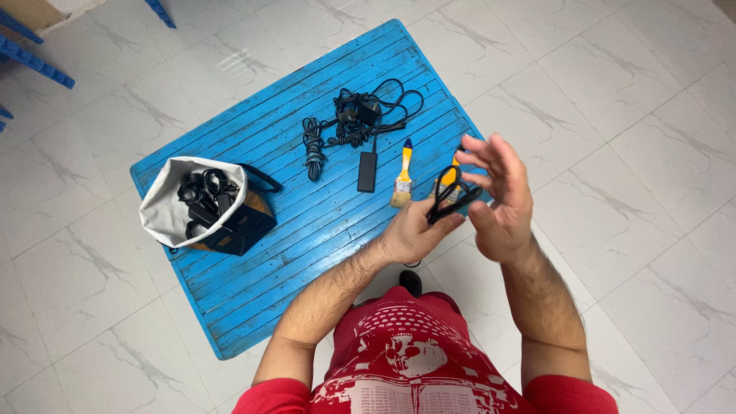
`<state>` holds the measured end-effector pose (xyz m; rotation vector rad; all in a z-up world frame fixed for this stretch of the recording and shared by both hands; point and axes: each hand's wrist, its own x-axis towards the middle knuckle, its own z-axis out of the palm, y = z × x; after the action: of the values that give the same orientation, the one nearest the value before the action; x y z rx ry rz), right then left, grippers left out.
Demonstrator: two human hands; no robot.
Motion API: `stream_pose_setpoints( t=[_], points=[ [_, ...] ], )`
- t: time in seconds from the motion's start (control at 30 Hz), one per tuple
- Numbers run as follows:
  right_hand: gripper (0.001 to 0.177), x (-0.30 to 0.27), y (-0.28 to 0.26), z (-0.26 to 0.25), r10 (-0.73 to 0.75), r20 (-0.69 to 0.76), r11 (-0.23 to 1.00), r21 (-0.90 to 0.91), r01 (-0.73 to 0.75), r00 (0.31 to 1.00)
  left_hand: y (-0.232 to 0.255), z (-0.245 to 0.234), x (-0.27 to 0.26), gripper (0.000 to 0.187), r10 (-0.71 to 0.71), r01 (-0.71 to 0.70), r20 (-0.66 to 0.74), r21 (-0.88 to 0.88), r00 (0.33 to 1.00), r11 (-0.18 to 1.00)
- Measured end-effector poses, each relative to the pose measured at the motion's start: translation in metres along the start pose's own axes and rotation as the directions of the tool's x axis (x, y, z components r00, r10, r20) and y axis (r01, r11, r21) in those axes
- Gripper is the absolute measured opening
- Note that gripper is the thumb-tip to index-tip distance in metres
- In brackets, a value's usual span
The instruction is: The person untangles a black coiled cable, brushes it with a paintbrush, and places it into a bag. They then pick up a second coiled cable and begin to untangle it.
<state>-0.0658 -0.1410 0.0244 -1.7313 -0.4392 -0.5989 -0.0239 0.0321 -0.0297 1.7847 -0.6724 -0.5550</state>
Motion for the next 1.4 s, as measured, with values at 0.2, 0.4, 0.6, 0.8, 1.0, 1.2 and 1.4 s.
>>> stream_pose_setpoints(
  t=[0.2,0.4,0.6,0.8,1.0,1.2,1.4],
  points=[
    [0.052,0.018,0.029,0.005,-0.250,0.026,0.947,-0.202,0.250,0.968,-0.008,0.008,0.002,0.027,0.147,-0.132,0.067,-0.189,0.987,0.973],
    [0.036,0.030,0.027,-0.024,-0.209,0.323,0.955,0.269,0.122,0.923,-0.021,0.001,-0.004,0.018,0.167,-0.043,0.264,-0.420,0.950,0.907],
    [0.073,0.037,0.009,-0.030,-0.229,0.393,0.973,0.128,0.193,0.891,-0.018,-0.009,-0.005,0.016,0.100,0.130,0.387,-0.526,0.917,0.840],
    [0.078,0.029,0.003,-0.029,-0.163,0.385,0.974,-0.082,0.210,0.909,-0.023,-0.004,-0.001,0.022,0.082,0.122,0.360,-0.510,0.929,0.851],
    [0.063,0.020,0.009,-0.023,-0.094,0.367,0.985,-0.104,0.141,0.925,-0.038,0.002,0.006,0.039,0.109,0.088,0.326,-0.536,0.939,0.839],
    [0.062,0.028,0.009,-0.032,-0.031,0.487,0.994,0.110,-0.026,0.873,-0.043,-0.012,0.005,0.044,0.249,0.128,0.497,-0.607,0.831,0.785],
    [0.064,0.049,-0.013,-0.038,-0.052,0.559,0.996,0.088,0.004,0.828,-0.035,-0.022,0.006,0.036,0.274,0.335,0.618,-0.685,0.737,0.647]
  ],
)
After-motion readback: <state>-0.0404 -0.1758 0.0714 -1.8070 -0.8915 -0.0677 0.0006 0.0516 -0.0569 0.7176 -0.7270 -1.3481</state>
